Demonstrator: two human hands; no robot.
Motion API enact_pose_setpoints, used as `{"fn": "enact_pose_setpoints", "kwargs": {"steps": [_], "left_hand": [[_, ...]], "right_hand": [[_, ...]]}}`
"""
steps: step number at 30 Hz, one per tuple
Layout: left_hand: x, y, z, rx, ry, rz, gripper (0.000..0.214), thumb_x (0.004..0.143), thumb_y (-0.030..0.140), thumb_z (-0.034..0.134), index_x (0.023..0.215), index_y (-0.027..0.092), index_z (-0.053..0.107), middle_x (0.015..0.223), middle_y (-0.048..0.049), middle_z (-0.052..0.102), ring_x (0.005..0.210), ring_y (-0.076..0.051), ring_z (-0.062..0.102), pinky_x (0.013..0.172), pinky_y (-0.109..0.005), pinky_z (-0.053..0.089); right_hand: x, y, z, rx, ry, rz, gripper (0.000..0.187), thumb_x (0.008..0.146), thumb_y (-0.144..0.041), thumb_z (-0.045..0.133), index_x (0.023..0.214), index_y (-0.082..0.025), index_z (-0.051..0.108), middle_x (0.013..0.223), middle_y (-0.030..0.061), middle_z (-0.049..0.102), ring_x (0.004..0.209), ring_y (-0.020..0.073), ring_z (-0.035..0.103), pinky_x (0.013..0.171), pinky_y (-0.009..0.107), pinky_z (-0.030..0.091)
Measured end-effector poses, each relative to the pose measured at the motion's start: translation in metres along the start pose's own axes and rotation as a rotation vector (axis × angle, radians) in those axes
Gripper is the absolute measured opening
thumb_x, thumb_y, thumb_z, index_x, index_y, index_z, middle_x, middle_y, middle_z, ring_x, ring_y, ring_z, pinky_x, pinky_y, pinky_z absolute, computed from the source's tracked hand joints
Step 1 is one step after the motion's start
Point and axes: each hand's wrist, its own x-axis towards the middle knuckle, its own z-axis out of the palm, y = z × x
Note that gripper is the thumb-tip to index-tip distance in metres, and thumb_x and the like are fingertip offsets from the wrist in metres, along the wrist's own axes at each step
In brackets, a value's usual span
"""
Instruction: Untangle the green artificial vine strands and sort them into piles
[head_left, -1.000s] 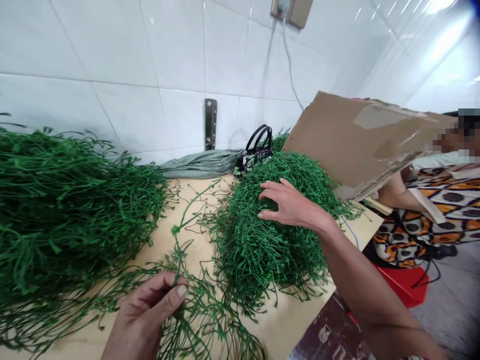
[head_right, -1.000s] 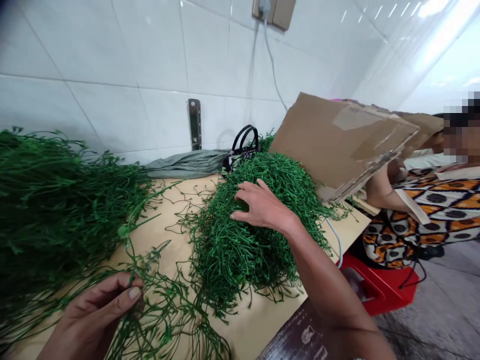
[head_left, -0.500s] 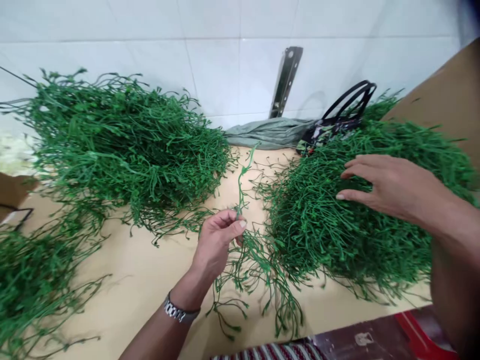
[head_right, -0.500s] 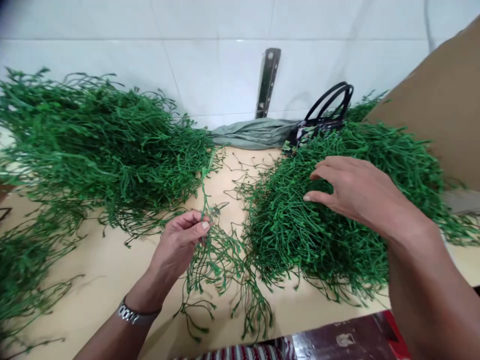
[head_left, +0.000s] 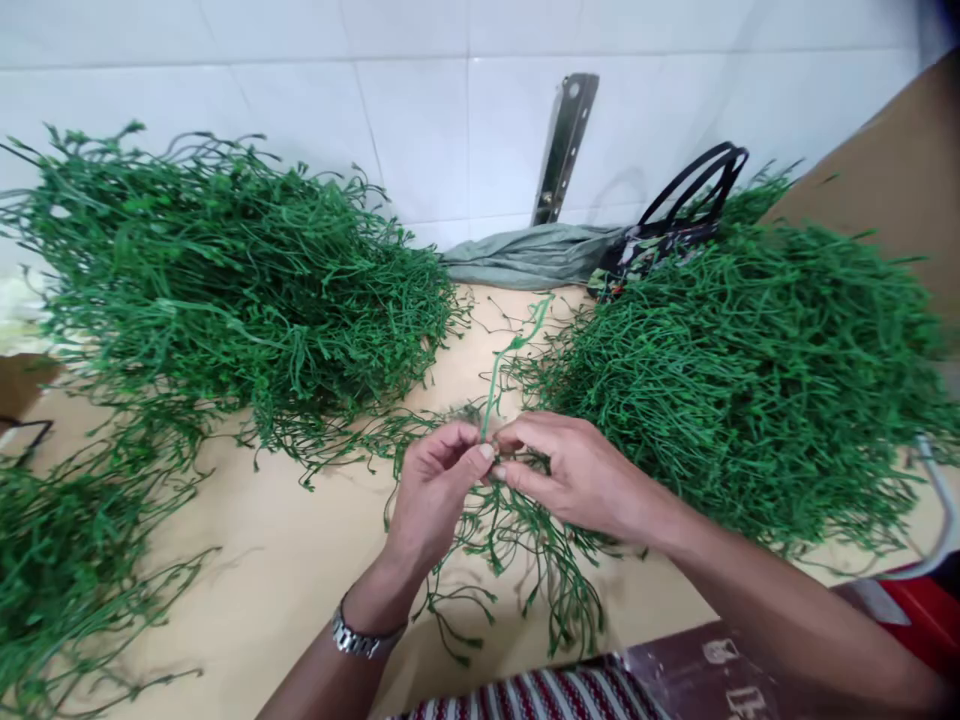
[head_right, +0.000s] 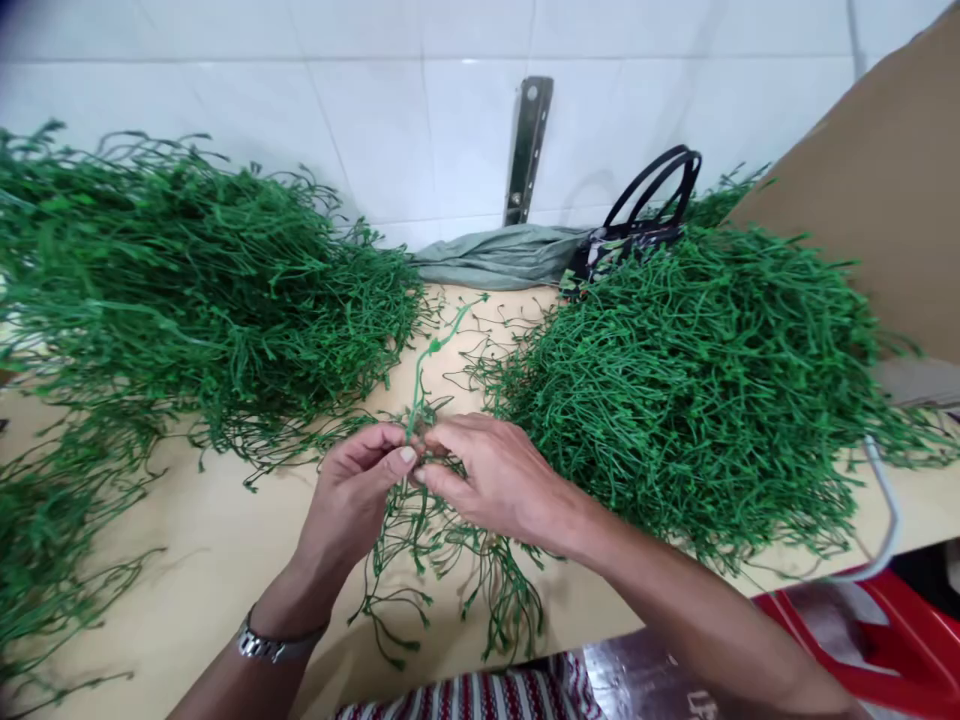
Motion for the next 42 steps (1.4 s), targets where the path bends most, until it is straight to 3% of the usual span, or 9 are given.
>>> {"fn": "enact_pose_setpoints", "kwargs": {"steps": [6, 12, 19, 24, 30, 37, 42], "left_hand": [[-0.005, -0.008, -0.004, -0.075, 0.061, -0.03, 0.012, 0.065, 0.018, 0.066, 0.06, 0.014, 0.056, 0.056, 0.0036, 0.049, 0.054, -0.007, 0.042, 0.055, -0.02, 0.035], [-0.007, -0.011, -0.003, 0.066, 0.072, 0.018, 0.012, 0.069, 0.021, 0.063, 0.062, 0.015, 0.055, 0.058, 0.0036, 0.048, 0.057, -0.008, 0.042, 0.055, -0.02, 0.034], [-0.005, -0.012, -0.002, 0.173, -0.007, 0.05, 0.011, 0.072, 0.02, 0.061, 0.064, 0.014, 0.055, 0.058, 0.0029, 0.047, 0.057, -0.009, 0.042, 0.055, -0.021, 0.033], [-0.004, -0.017, 0.003, 0.063, 0.01, 0.051, 0.007, 0.072, 0.017, 0.061, 0.067, 0.016, 0.057, 0.058, 0.0039, 0.048, 0.055, -0.008, 0.043, 0.056, -0.02, 0.035], [-0.005, -0.018, 0.009, -0.138, 0.072, 0.108, 0.008, 0.065, 0.013, 0.068, 0.062, 0.016, 0.061, 0.071, 0.0008, 0.058, 0.069, -0.01, 0.05, 0.065, -0.02, 0.04], [-0.008, -0.012, 0.012, -0.553, 0.035, -0.126, 0.016, 0.06, 0.015, 0.072, 0.064, 0.015, 0.057, 0.059, 0.0013, 0.056, 0.059, -0.009, 0.049, 0.056, -0.019, 0.037], [-0.012, -0.008, 0.012, -0.581, -0.025, -0.195, 0.015, 0.065, 0.016, 0.067, 0.061, 0.013, 0.053, 0.049, 0.0022, 0.046, 0.049, -0.007, 0.038, 0.051, -0.019, 0.031]], "right_hand": [[-0.004, 0.008, 0.016, 0.144, -0.014, 0.028, 0.012, 0.082, -0.014, 0.046, 0.078, -0.016, 0.057, 0.068, -0.0007, 0.056, 0.063, 0.0094, 0.049, 0.058, 0.021, 0.035], [-0.003, 0.005, 0.017, 0.174, -0.082, 0.13, 0.014, 0.082, -0.027, 0.051, 0.073, -0.016, 0.052, 0.063, -0.0037, 0.05, 0.056, 0.0074, 0.043, 0.052, 0.02, 0.029], [-0.007, 0.01, 0.017, 0.187, -0.083, 0.174, 0.007, 0.078, -0.016, 0.047, 0.075, -0.017, 0.053, 0.055, -0.0066, 0.044, 0.049, 0.0055, 0.035, 0.048, 0.018, 0.025], [-0.01, 0.01, 0.017, 0.135, -0.071, 0.14, 0.009, 0.079, -0.01, 0.042, 0.079, -0.016, 0.049, 0.061, -0.0042, 0.043, 0.054, 0.0073, 0.036, 0.051, 0.019, 0.027], [-0.011, 0.014, 0.022, 0.176, -0.073, 0.105, 0.012, 0.081, -0.011, 0.04, 0.071, -0.016, 0.044, 0.063, -0.003, 0.041, 0.056, 0.0081, 0.036, 0.054, 0.021, 0.027], [-0.014, 0.019, 0.035, 0.54, -0.048, 0.131, 0.018, 0.085, -0.02, 0.042, 0.071, -0.014, 0.052, 0.059, -0.0041, 0.04, 0.053, 0.0069, 0.035, 0.049, 0.018, 0.028], [-0.015, 0.018, 0.037, 0.5, -0.025, -0.004, 0.019, 0.084, -0.018, 0.046, 0.07, -0.013, 0.059, 0.063, -0.0009, 0.052, 0.058, 0.0087, 0.046, 0.055, 0.02, 0.034]]}}
